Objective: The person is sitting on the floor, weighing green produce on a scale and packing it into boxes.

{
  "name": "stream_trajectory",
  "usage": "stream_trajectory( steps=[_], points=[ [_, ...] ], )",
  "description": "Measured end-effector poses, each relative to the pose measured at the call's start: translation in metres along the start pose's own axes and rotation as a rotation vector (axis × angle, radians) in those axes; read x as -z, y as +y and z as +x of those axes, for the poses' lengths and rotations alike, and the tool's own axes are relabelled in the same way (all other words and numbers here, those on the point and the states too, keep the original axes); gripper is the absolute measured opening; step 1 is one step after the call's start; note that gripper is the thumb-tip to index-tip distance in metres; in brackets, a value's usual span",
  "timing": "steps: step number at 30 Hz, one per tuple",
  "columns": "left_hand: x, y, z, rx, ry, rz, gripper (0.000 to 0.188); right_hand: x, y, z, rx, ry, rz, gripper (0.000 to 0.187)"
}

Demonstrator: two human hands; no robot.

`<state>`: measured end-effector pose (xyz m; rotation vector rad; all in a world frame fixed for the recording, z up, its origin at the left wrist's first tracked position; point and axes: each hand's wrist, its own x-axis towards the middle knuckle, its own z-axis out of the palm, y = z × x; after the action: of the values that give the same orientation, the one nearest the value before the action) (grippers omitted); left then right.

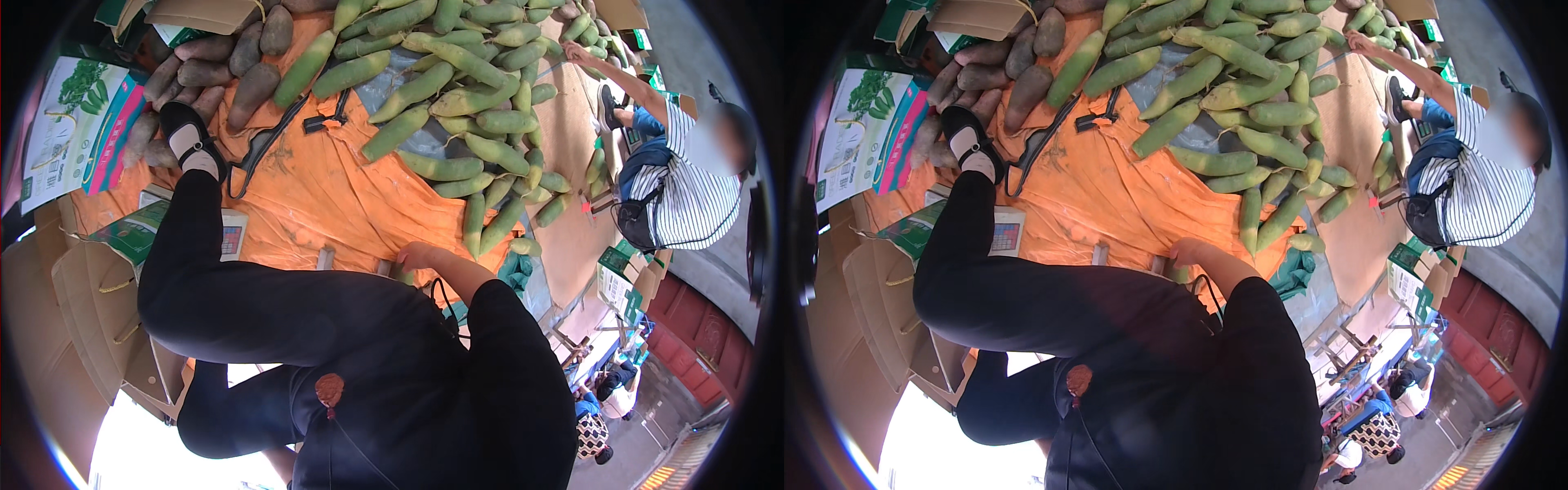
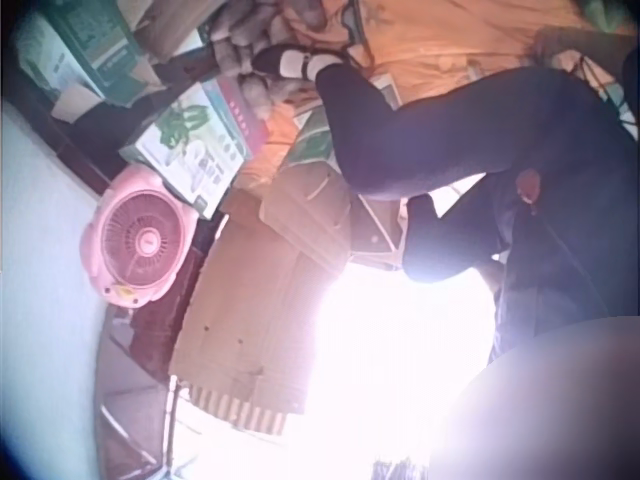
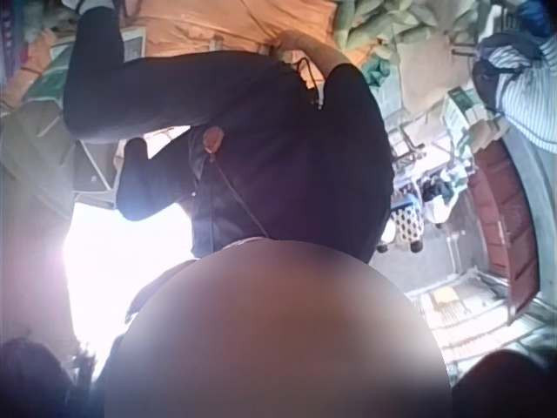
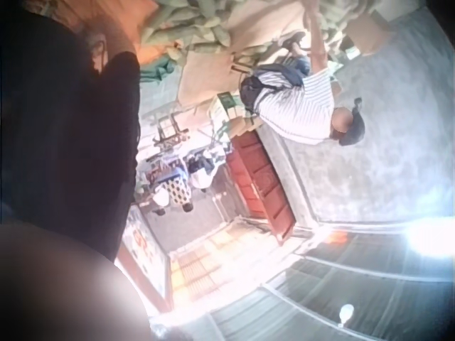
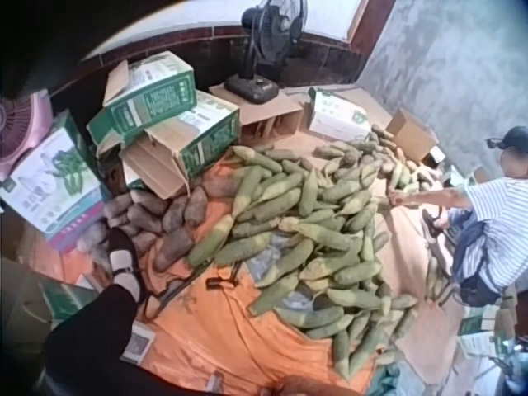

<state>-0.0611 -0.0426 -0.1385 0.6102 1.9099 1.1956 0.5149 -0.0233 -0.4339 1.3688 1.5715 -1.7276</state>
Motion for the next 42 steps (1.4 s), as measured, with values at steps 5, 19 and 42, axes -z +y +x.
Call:
stream_trajectory(
  steps=[5, 19, 42],
  points=[
    [-0.008, -0.001, -0.001, 0.008, 0.05, 0.035, 0.042, 0.002, 0.007, -0.005, -0.053, 0.026, 0.01, 0.037],
    [-0.034, -0.011, 0.009, -0.019, 0.187, 0.045, 0.04, 0.004, -0.017, -0.021, -0.545, 0.034, 0.397, 0.053],
    [-0.016, -0.029, 0.007, -0.007, 0.494, 0.009, 0.037, 0.145, -0.095, 0.006, -0.205, 0.789, 0.18, 0.052]
  ],
)
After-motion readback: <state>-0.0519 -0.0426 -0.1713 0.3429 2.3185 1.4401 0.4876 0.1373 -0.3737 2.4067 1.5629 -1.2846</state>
